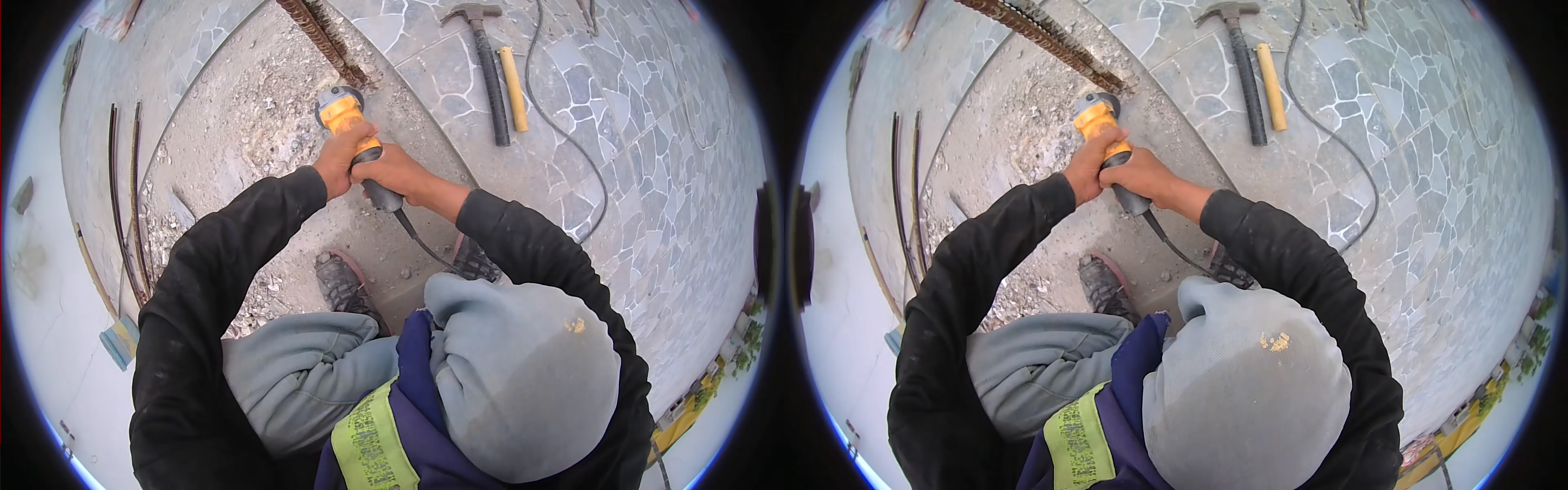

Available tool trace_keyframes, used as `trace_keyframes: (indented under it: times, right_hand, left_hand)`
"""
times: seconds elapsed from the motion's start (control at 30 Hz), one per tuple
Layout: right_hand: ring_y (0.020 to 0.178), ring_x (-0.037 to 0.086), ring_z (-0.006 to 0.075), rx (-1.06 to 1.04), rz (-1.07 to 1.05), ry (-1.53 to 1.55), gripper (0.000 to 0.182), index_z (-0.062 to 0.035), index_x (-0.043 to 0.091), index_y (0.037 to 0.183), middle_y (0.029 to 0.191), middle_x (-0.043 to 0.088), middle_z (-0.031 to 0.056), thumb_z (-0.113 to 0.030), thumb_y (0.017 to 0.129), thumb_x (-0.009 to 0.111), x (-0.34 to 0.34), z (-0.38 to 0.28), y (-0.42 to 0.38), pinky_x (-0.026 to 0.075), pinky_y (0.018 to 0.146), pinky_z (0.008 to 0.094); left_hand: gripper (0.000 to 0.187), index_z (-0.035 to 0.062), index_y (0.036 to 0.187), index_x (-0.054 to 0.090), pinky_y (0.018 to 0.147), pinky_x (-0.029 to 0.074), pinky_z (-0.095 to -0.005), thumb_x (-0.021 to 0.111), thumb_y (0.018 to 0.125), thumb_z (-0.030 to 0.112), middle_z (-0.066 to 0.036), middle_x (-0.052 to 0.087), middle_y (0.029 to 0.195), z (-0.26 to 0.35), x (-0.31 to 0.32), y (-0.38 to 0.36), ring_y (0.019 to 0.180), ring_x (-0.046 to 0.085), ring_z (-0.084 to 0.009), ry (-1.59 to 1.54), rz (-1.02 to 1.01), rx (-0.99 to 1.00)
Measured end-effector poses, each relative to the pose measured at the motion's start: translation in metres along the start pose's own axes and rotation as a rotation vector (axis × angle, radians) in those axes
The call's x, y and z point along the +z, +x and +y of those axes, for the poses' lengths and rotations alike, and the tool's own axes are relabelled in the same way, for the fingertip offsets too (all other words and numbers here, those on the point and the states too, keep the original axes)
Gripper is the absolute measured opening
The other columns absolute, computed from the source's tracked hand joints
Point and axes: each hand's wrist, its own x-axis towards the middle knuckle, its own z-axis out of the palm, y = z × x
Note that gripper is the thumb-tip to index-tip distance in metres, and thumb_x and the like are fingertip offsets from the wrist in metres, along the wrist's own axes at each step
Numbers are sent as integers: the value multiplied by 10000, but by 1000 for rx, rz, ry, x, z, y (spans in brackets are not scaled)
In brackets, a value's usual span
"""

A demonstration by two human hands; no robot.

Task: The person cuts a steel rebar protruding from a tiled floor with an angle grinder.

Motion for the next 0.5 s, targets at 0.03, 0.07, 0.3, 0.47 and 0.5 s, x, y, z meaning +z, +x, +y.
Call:
trace_keyframes:
  times: [0.03, 0.07, 0.3, 0.47, 0.5]
  right_hand:
    - [642, 684, 183, 0, 0, 0, 303, 4, 644, 1010, 841, 675, 91, -148, 765, 737, 1, -1, -1, 540, 537, 314]
    - [651, 689, 185, 23, -16, 29, 299, 4, 643, 1009, 842, 673, 92, -144, 767, 735, 1, -3, -3, 544, 535, 317]
    - [658, 692, 191, 75, -58, 112, 285, 10, 636, 998, 840, 663, 104, -144, 776, 729, 1, -5, -7, 560, 509, 335]
    - [629, 679, 190, 67, -40, 86, 295, 11, 641, 998, 826, 662, 104, -151, 769, 731, -2, -5, -1, 549, 507, 325]
    - [619, 674, 189, 64, -29, 71, 299, 9, 643, 999, 818, 662, 102, -154, 765, 732, -2, -5, 0, 545, 506, 323]
  left_hand:
    - [288, 59, 1031, 600, 664, 534, -345, 764, 855, 217, -62, 655, 875, 0, -2, 2, 747, 669, -187, 12, -9, -16]
    - [290, 58, 1031, 599, 655, 532, -346, 764, 856, 221, -62, 654, 872, 0, -3, 4, 743, 668, -187, 23, -19, -32]
    - [283, 62, 1012, 602, 626, 521, -349, 765, 851, 228, -64, 657, 858, 3, -2, 2, 709, 660, -188, 70, -15, -21]
    - [284, 64, 1011, 601, 611, 521, -356, 763, 848, 230, -65, 658, 850, 6, -1, 4, 694, 658, -188, 71, 3, -32]
    - [284, 64, 1011, 601, 611, 521, -356, 763, 848, 230, -65, 658, 850, 6, 2, 3, 694, 658, -188, 76, 0, -34]
